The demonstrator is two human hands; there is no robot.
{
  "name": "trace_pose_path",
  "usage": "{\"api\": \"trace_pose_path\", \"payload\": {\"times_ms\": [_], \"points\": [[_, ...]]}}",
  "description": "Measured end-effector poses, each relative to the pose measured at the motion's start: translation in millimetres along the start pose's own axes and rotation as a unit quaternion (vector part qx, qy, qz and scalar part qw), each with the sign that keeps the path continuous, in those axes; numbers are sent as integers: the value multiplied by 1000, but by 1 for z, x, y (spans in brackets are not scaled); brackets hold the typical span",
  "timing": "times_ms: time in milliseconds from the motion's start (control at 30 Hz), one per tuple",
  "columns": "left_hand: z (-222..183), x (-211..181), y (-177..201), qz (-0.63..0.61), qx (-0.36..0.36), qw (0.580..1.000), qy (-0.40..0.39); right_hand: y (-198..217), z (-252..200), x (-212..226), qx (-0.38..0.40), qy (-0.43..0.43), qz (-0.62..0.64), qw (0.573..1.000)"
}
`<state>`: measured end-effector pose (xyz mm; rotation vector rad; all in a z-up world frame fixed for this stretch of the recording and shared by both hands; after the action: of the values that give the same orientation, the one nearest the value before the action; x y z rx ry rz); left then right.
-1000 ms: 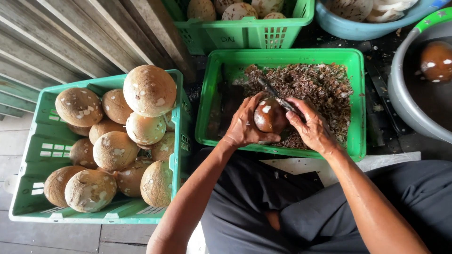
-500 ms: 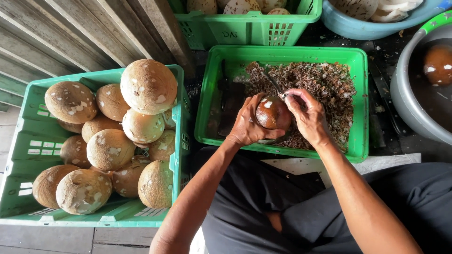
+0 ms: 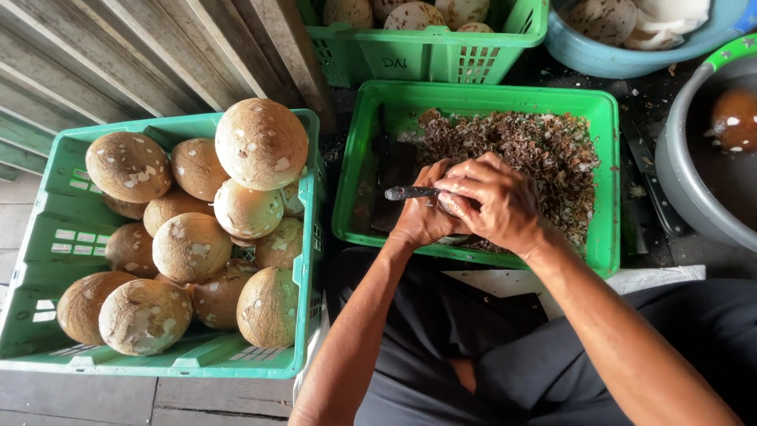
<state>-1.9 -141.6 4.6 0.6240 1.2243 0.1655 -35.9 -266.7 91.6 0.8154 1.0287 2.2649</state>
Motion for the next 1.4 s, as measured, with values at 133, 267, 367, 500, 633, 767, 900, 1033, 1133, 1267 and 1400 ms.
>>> {"api": "trace_pose_path", "payload": {"times_ms": [133, 267, 367, 500, 633, 767, 900, 1033, 1133, 1267, 1400], "points": [[-2, -1, 4, -47, -25, 997, 60, -1, 9, -31, -31, -27, 17, 999], [-6, 4, -4, -98, -42, 993, 44, -7, 6, -15, -10, -1, 41, 999], [-5, 10, -8, -135, -65, 987, 61, 5, 14, -13, -39, 3, 48, 998], [-21, 16, -14, -82, -53, 989, 113, -2, 2, 9, -21, 31, -8, 999], [-9, 8, -10, -48, -61, 992, 103, -7, -1, -36, -54, -20, 142, 988], [-6, 12, -10, -37, -67, 993, 89, 0, -3, -19, -42, -5, 64, 997], [-20, 2, -10, -35, -104, 991, 72, -14, -22, -53, -79, -41, 162, 983], [-22, 2, -8, -129, -156, 973, -112, -5, -17, -16, -94, 14, 56, 994], [-11, -2, -1, -75, -101, 987, 97, -1, -7, -34, -113, -61, 159, 979], [-25, -1, -16, -103, -110, 986, 74, -3, -26, -6, -116, -55, 159, 979], [-18, -1, -12, -41, -77, 983, 160, -4, -25, -34, -123, -79, 179, 973]]}}
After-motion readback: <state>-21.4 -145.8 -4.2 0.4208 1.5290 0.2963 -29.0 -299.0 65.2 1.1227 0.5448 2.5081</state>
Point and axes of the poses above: each hand's wrist, its own z-axis towards the middle knuckle, its own y-axis out of the back of the hand, x = y × z, the point moved 4 cm from there along z, towards the middle knuckle, and after that the axes turned 3 degrees about -z, right-handed, at the moved point
